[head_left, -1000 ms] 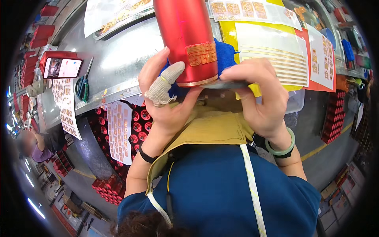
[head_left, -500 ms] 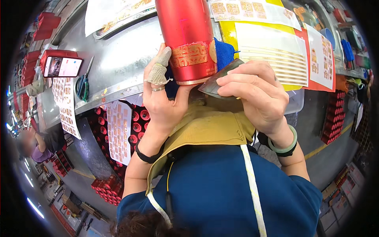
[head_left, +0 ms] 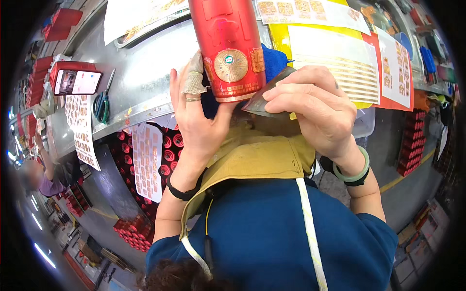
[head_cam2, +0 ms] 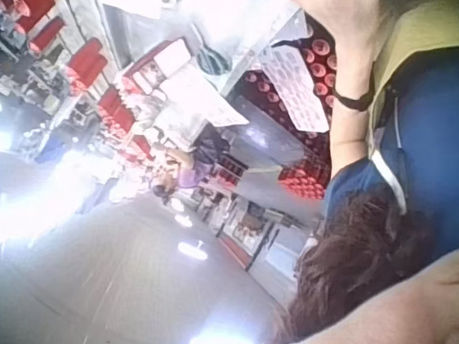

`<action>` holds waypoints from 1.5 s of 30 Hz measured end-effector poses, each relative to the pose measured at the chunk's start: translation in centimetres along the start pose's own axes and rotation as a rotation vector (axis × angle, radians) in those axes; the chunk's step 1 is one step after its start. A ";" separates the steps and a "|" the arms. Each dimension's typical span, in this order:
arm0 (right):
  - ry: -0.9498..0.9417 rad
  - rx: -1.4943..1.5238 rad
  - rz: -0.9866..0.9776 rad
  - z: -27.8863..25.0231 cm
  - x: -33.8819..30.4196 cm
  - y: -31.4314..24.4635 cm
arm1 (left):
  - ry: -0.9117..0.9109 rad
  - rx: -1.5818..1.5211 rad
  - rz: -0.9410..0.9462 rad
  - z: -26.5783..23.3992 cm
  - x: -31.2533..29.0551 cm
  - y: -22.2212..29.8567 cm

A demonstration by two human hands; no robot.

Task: Applying gold decals to red metal containers and using a hand scraper to smooth them.

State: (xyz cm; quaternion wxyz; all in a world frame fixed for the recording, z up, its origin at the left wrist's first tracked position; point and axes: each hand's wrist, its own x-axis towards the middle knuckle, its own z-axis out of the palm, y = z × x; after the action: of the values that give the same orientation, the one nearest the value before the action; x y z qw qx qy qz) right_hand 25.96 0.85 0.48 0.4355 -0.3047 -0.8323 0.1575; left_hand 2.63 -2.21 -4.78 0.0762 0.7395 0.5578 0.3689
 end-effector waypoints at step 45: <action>-0.005 0.017 0.011 -0.1 0.3 0.6 | 0.150 0.063 0.173 0.1 2.6 2.9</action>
State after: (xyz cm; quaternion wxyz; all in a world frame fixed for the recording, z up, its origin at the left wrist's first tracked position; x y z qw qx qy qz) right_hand 26.09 1.55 0.38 0.4352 -0.3054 -0.8302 0.1676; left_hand 5.18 -0.92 -2.15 -0.0214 0.7572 0.5073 0.4108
